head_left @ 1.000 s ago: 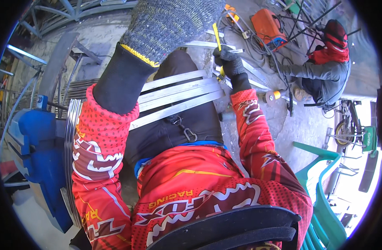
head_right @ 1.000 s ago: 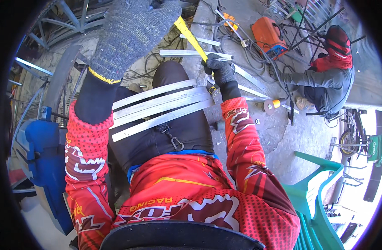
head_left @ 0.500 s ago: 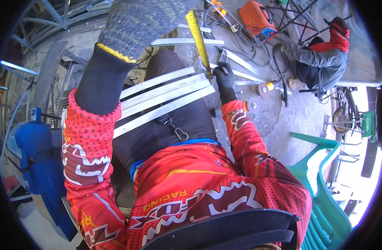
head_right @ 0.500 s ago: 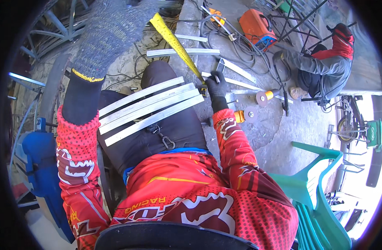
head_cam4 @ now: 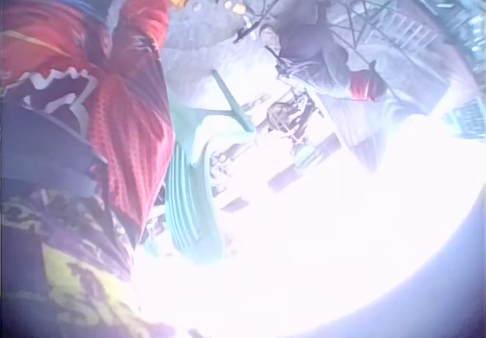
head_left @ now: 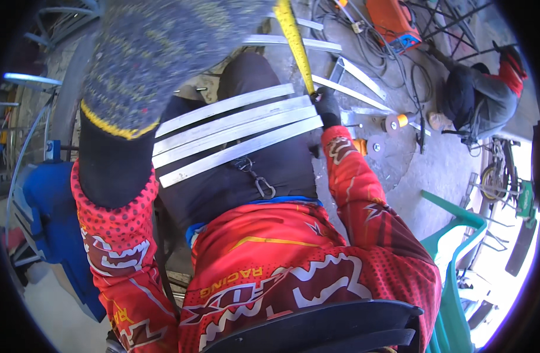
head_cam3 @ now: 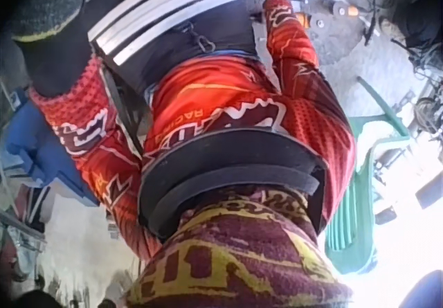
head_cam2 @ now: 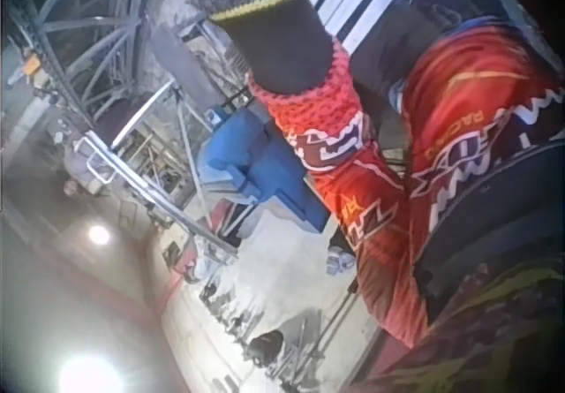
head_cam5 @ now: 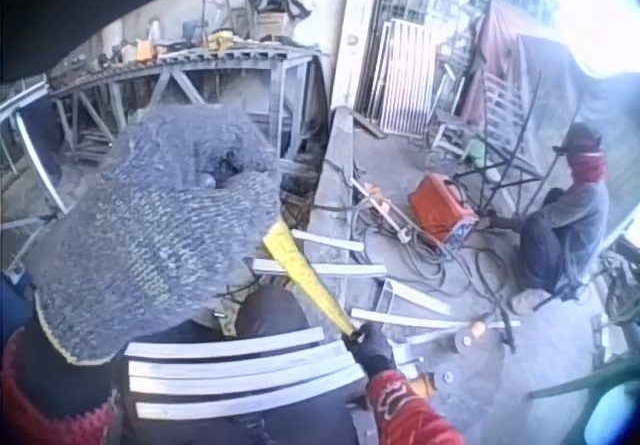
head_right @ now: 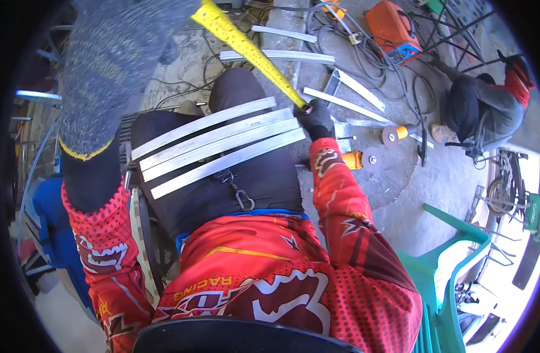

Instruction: Measure and mark metal strips using a tape measure and pen.

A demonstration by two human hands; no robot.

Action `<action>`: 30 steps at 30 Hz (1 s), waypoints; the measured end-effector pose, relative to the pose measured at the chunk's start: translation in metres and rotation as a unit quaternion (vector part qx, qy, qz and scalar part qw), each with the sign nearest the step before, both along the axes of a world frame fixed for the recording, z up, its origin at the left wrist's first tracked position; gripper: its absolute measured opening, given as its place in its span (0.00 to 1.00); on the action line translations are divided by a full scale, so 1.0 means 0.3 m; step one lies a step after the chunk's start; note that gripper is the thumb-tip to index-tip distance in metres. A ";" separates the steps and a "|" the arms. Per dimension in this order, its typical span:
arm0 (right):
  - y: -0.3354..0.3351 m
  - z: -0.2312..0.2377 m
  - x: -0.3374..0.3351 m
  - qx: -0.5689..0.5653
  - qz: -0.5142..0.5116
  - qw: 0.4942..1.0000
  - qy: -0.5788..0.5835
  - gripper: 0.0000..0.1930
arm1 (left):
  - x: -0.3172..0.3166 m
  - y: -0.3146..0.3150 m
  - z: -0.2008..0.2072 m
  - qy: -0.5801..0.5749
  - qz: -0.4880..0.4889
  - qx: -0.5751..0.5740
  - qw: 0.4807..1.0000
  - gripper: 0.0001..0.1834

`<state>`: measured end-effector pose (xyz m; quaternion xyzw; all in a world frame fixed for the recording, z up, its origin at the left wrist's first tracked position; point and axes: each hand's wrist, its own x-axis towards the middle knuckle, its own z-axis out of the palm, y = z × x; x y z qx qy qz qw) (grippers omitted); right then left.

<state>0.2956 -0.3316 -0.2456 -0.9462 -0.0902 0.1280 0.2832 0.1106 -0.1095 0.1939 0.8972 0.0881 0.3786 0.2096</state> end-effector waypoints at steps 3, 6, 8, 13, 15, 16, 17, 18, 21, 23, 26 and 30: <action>-0.137 -0.102 0.126 -0.059 0.063 0.992 -0.092 0.26 | -0.023 0.098 -0.069 0.002 -0.034 -0.105 0.994 0.10; -0.125 -0.012 0.122 -0.032 0.131 0.989 -0.060 0.18 | -0.084 0.168 -0.100 0.087 -0.016 -0.225 0.970 0.11; -0.145 -0.007 0.149 -0.026 0.154 0.986 -0.056 0.17 | -0.097 0.199 -0.097 0.145 -0.008 -0.266 0.953 0.12; -0.124 0.017 0.112 0.018 0.215 0.972 -0.095 0.15 | -0.093 0.234 -0.165 0.118 -0.048 -0.273 0.953 0.12; -0.084 0.026 0.066 0.107 0.223 0.963 -0.105 0.13 | -0.079 0.250 -0.173 0.114 -0.027 -0.275 0.954 0.13; -0.048 0.071 0.034 0.146 0.227 0.959 -0.090 0.13 | -0.078 0.255 -0.175 0.113 -0.014 -0.273 0.955 0.13; -0.036 0.094 0.013 0.180 0.224 0.955 -0.078 0.12 | -0.073 0.270 -0.183 0.113 -0.013 -0.265 0.958 0.14; -0.021 0.087 0.001 0.195 0.200 0.959 -0.057 0.13 | -0.074 0.294 -0.190 0.112 -0.011 -0.256 0.960 0.14; -0.040 0.062 0.005 0.275 0.140 0.951 -0.013 0.13 | -0.055 0.315 -0.192 0.130 -0.011 -0.247 0.960 0.15; -0.011 0.096 -0.011 0.321 0.121 0.939 0.027 0.12 | -0.057 0.310 -0.202 0.092 -0.003 -0.270 0.958 0.15; 0.010 0.142 0.010 0.325 0.169 0.927 0.081 0.10 | -0.049 0.283 -0.234 0.021 -0.012 -0.311 0.950 0.15; 0.059 0.167 -0.010 0.416 0.142 0.874 0.207 0.08 | -0.078 0.335 -0.231 0.089 0.003 -0.283 0.955 0.15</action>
